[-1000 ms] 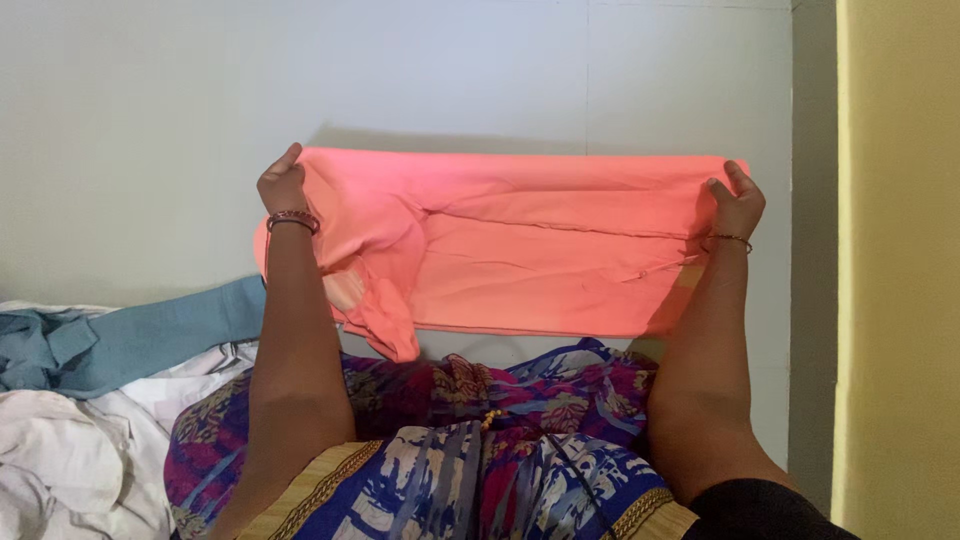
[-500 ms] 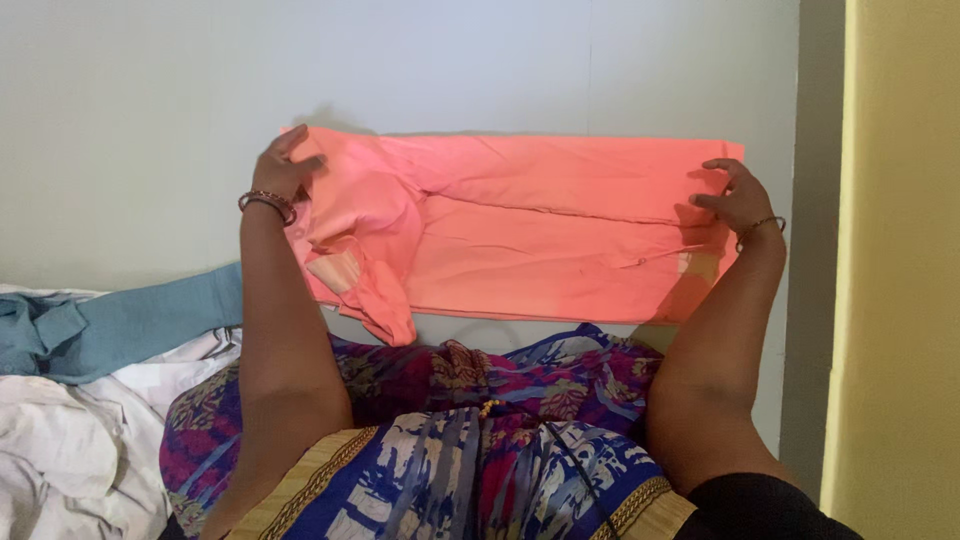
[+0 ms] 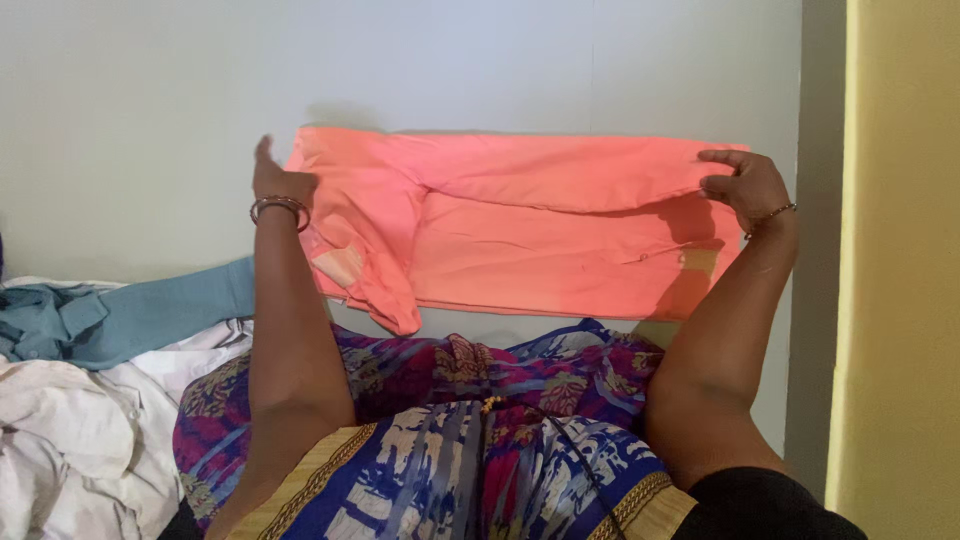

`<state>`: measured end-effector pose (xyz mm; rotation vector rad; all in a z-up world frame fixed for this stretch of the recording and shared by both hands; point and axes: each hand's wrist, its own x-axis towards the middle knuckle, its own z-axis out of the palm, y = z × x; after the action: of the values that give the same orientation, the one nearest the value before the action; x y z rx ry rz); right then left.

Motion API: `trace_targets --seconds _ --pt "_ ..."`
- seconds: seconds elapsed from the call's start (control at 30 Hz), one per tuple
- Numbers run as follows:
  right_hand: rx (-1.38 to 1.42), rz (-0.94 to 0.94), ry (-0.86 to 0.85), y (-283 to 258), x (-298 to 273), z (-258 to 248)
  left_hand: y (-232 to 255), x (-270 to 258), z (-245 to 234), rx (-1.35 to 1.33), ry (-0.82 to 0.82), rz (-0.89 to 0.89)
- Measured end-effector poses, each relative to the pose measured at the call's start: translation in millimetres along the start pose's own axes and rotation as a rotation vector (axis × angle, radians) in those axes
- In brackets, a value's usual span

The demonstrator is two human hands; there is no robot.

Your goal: The person folds a pink long-sleeved shirt by hand on the floor, smoothing the fabric, tucking the sleeves inward, and folding the sides to create a rectangle before finishing the fold.

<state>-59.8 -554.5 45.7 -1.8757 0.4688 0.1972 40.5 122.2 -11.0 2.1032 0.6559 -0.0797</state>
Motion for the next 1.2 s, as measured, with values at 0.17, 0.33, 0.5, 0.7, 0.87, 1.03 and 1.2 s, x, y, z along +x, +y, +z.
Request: trace_targets --seconds 0.17,0.33,0.5,0.7,0.87,1.03,1.2 --pt "-0.235 0.127 0.059 15 3 -8 23 -43 35 0.519 0.322 0.743" --pt "-0.498 0.170 -0.045 38 16 -7 -5 -127 113 0.805 -0.002 0.744" --pt "-0.244 0.148 0.015 30 9 -7 -18 -101 112 0.787 0.016 0.720" --pt "-0.240 0.174 0.057 6 -27 -20 30 -121 57 0.637 0.176 0.627" --pt "-0.598 0.114 -0.113 35 -27 -5 18 -131 70 0.735 -0.006 0.558" --pt "-0.398 0.453 -0.186 97 -3 -13 -1 -130 82 0.947 -0.330 0.397" --pt "-0.778 0.352 -0.099 116 36 -38 30 -103 63 0.535 -0.162 0.296"
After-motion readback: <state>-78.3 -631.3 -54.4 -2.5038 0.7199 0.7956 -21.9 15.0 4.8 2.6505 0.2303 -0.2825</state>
